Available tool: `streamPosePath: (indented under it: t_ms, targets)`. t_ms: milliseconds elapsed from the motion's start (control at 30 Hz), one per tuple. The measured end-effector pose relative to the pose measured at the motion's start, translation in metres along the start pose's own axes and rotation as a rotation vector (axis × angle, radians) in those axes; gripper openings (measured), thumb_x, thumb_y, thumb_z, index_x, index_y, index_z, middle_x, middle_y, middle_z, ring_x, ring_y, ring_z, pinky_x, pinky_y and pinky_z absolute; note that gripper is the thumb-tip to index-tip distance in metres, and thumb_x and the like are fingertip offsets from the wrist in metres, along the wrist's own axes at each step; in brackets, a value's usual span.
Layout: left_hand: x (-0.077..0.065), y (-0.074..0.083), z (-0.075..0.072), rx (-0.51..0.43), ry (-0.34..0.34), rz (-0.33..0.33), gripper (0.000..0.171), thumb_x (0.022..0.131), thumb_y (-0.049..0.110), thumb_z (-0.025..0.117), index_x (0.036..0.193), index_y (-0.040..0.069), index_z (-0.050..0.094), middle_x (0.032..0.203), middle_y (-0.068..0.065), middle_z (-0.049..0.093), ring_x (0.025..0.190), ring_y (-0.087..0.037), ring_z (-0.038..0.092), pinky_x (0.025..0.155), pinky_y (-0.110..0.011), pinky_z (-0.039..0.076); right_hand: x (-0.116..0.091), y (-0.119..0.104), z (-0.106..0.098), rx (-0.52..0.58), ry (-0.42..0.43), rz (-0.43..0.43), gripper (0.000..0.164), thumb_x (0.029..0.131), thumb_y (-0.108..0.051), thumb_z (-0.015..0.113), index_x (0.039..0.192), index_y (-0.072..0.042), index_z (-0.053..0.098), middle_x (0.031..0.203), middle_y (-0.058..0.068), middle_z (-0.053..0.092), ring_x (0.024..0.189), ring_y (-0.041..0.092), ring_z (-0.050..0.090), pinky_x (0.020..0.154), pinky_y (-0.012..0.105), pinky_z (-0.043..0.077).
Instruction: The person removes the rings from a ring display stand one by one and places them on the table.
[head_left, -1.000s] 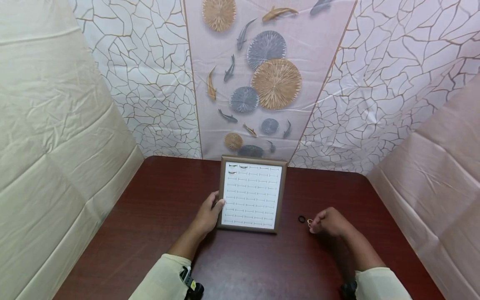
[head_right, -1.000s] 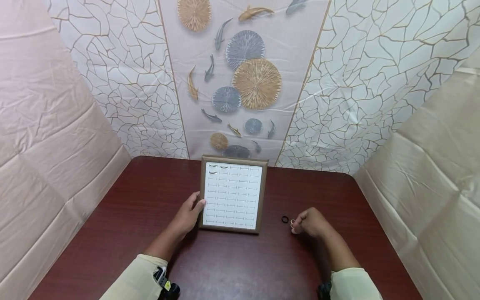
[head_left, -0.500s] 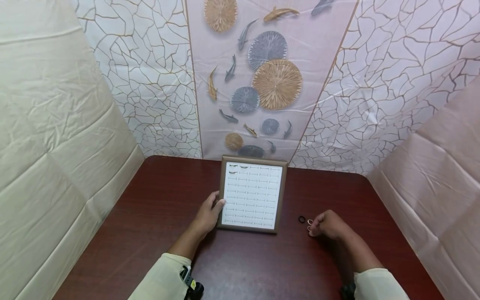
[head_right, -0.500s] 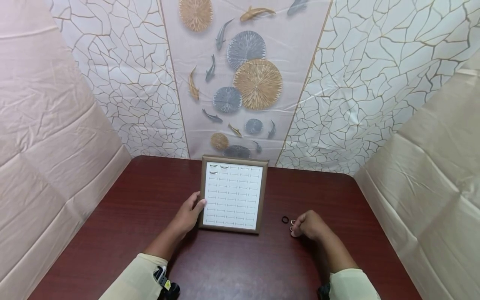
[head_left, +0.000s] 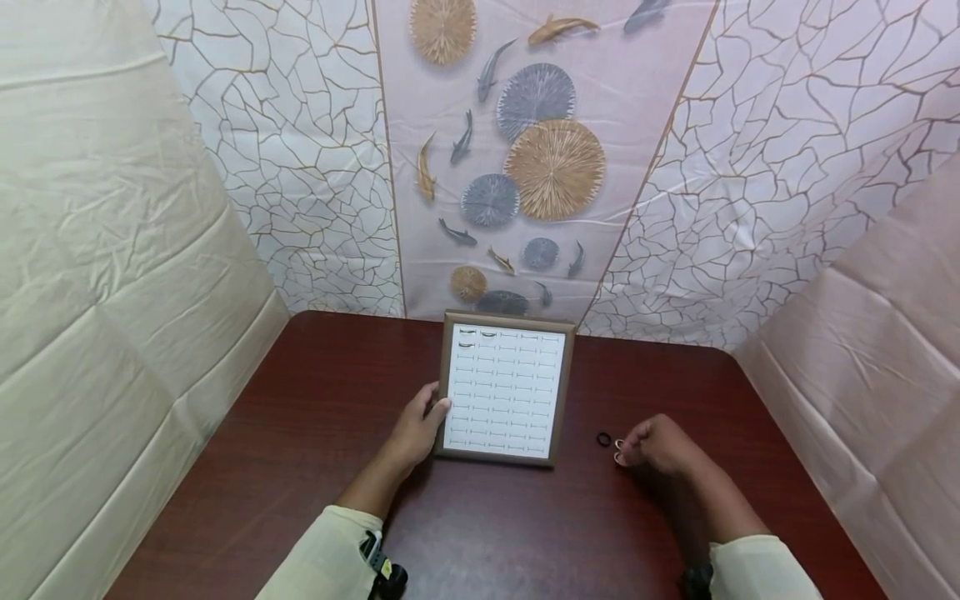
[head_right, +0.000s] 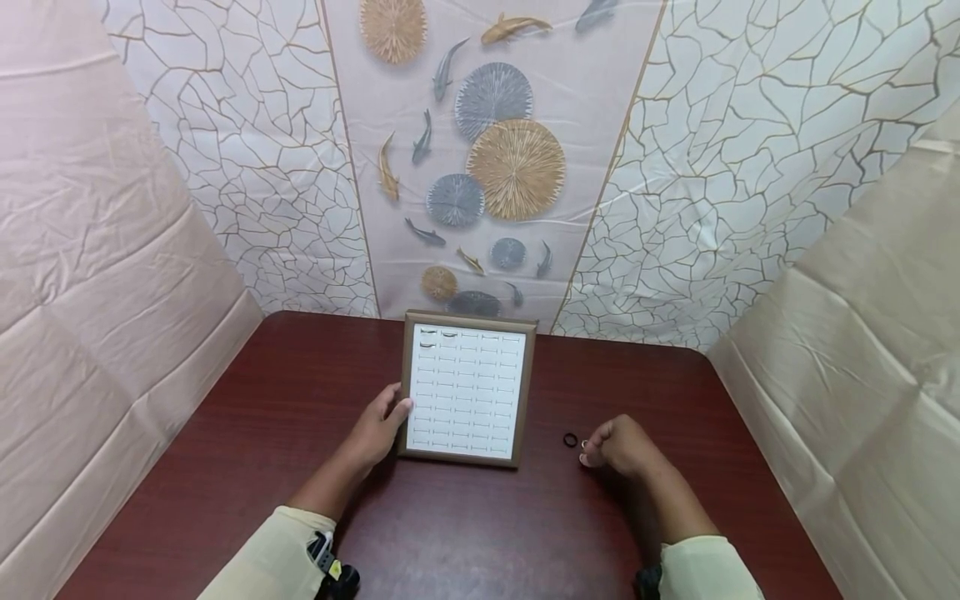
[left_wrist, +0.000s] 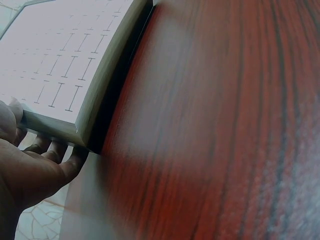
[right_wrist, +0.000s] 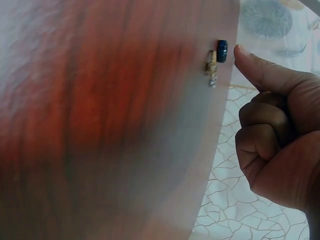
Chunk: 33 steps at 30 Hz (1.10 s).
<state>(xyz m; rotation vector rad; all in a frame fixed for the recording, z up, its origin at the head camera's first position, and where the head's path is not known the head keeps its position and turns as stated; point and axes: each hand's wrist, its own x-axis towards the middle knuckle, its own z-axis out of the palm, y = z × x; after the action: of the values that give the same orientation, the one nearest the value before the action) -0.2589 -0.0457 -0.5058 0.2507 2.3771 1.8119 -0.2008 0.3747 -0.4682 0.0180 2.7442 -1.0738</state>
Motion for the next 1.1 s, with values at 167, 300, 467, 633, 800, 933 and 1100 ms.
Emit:
streamPosePath:
  t_ms: [167,300,467,633,800,933,1100]
  targets:
    - [-0.001,0.0,0.0,-0.016,-0.001,0.005,0.049,0.117,0.027,0.054,0.162,0.008,0.047,0.149,-0.019,0.063,0.135,-0.034,0.061,0.116,-0.056,0.048,0.002,-0.012,-0.002,0.016,0.004,-0.007,0.01,0.089,-0.006,0.087,0.092,0.003,0.083,0.087,0.011,0.083,0.08,0.014,0.071,0.072,0.029,0.055]
    - [-0.001,0.001,-0.001,-0.013,0.005,0.008,0.049,0.117,0.027,0.054,0.162,0.008,0.047,0.149,-0.019,0.063,0.135,-0.035,0.06,0.116,-0.057,0.048,0.006,-0.025,-0.001,0.012,0.035,-0.038,0.01,0.089,-0.008,0.088,0.093,0.0,0.084,0.085,0.008,0.083,0.077,0.013,0.066,0.068,0.026,0.052]
    - [-0.001,0.001,-0.001,-0.007,0.015,0.005,0.05,0.117,0.027,0.054,0.162,0.008,0.048,0.149,-0.019,0.063,0.135,-0.034,0.06,0.117,-0.057,0.047,0.01,-0.047,-0.002,0.029,0.054,-0.093,0.011,0.088,-0.011,0.089,0.094,-0.003,0.085,0.084,0.006,0.082,0.074,0.013,0.062,0.064,0.027,0.05]
    - [-0.001,0.001,-0.001,-0.005,0.018,0.003,0.049,0.117,0.026,0.054,0.162,0.007,0.048,0.148,-0.019,0.063,0.133,-0.033,0.061,0.116,-0.056,0.048,0.011,-0.073,-0.003,0.036,0.033,-0.131,0.013,0.089,-0.013,0.089,0.097,-0.004,0.085,0.086,0.006,0.082,0.075,0.013,0.066,0.067,0.028,0.053]
    - [-0.001,0.0,-0.001,-0.01,0.018,0.001,0.05,0.116,0.026,0.054,0.162,0.007,0.047,0.15,-0.019,0.062,0.136,-0.034,0.06,0.117,-0.057,0.047,0.015,-0.094,-0.001,0.027,0.026,-0.153,0.013,0.088,-0.016,0.09,0.096,-0.006,0.086,0.09,0.006,0.083,0.078,0.015,0.063,0.069,0.029,0.052]
    - [-0.001,0.0,-0.001,-0.007,0.015,0.005,0.05,0.117,0.027,0.055,0.162,0.008,0.047,0.15,-0.019,0.062,0.136,-0.035,0.06,0.117,-0.057,0.047,0.021,-0.106,0.001,0.014,0.04,-0.168,0.011,0.088,-0.016,0.09,0.095,-0.008,0.086,0.092,0.005,0.083,0.082,0.016,0.062,0.072,0.03,0.052]
    - [0.0,-0.001,0.0,-0.018,0.012,0.021,0.049,0.116,0.027,0.055,0.161,0.007,0.048,0.144,-0.019,0.065,0.128,-0.032,0.064,0.112,-0.054,0.05,0.025,-0.124,0.006,0.055,0.039,-0.176,0.007,0.089,-0.01,0.087,0.095,-0.007,0.085,0.079,0.0,0.075,0.073,0.015,0.056,0.065,0.028,0.047]
